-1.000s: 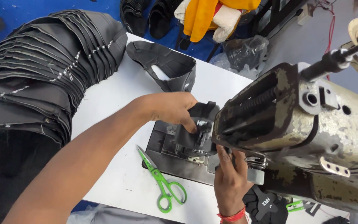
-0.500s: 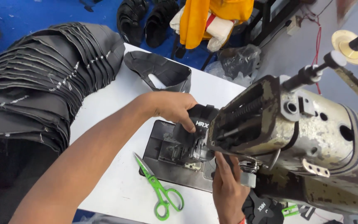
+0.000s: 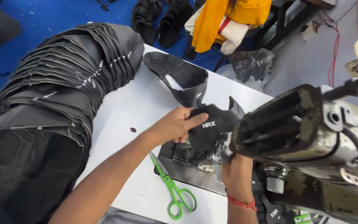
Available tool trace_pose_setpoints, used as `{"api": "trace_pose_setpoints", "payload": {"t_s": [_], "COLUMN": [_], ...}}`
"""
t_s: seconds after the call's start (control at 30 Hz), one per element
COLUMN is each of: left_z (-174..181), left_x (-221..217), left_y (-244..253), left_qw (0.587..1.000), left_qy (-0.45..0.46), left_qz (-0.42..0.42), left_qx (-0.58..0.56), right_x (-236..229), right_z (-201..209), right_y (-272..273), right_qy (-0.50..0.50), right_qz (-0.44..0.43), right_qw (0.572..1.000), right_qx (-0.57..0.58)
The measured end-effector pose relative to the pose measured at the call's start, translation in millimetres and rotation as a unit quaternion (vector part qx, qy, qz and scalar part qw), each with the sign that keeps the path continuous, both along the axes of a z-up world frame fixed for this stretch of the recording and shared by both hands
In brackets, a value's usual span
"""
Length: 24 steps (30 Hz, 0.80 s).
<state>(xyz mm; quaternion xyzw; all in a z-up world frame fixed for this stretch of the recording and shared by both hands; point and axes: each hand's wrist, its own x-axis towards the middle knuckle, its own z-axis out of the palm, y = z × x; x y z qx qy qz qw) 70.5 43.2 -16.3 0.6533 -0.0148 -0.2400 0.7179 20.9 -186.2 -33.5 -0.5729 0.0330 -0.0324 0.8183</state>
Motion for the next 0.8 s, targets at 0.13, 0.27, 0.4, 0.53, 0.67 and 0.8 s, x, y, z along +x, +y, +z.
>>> {"api": "trace_pose_setpoints", "payload": {"t_s": [0.13, 0.27, 0.4, 0.53, 0.67, 0.8], "left_z": [20.3, 25.1, 6.7, 9.3, 13.3, 9.4], "left_x": [-18.1, -17.6, -2.9, 3.3, 8.0, 9.9], "left_y": [-0.6, -8.3, -19.8, -25.1, -26.9, -29.1], "left_qw": [0.823, 0.909, 0.966, 0.963, 0.965, 0.979], "left_qy": [-0.437, -0.353, -0.164, -0.172, -0.164, -0.096], "left_qz": [0.236, 0.207, 0.197, 0.207, 0.195, 0.18], "left_qx": [0.276, 0.08, -0.031, -0.009, 0.059, 0.004], "right_x": [13.2, 10.6, 7.9, 9.6, 10.5, 10.7], "right_z": [9.8, 11.5, 11.3, 7.8, 8.3, 5.0], "right_y": [18.8, 16.3, 5.5, 5.2, 0.6, -3.1], "right_qy": [-0.116, 0.117, -0.371, -0.288, -0.344, -0.348], "right_qz": [0.02, -0.052, -0.012, 0.013, -0.004, -0.002], "right_qw": [0.968, 0.992, 0.685, 0.791, 0.731, 0.72], "right_qx": [-0.223, 0.02, -0.627, -0.539, -0.59, -0.6]}}
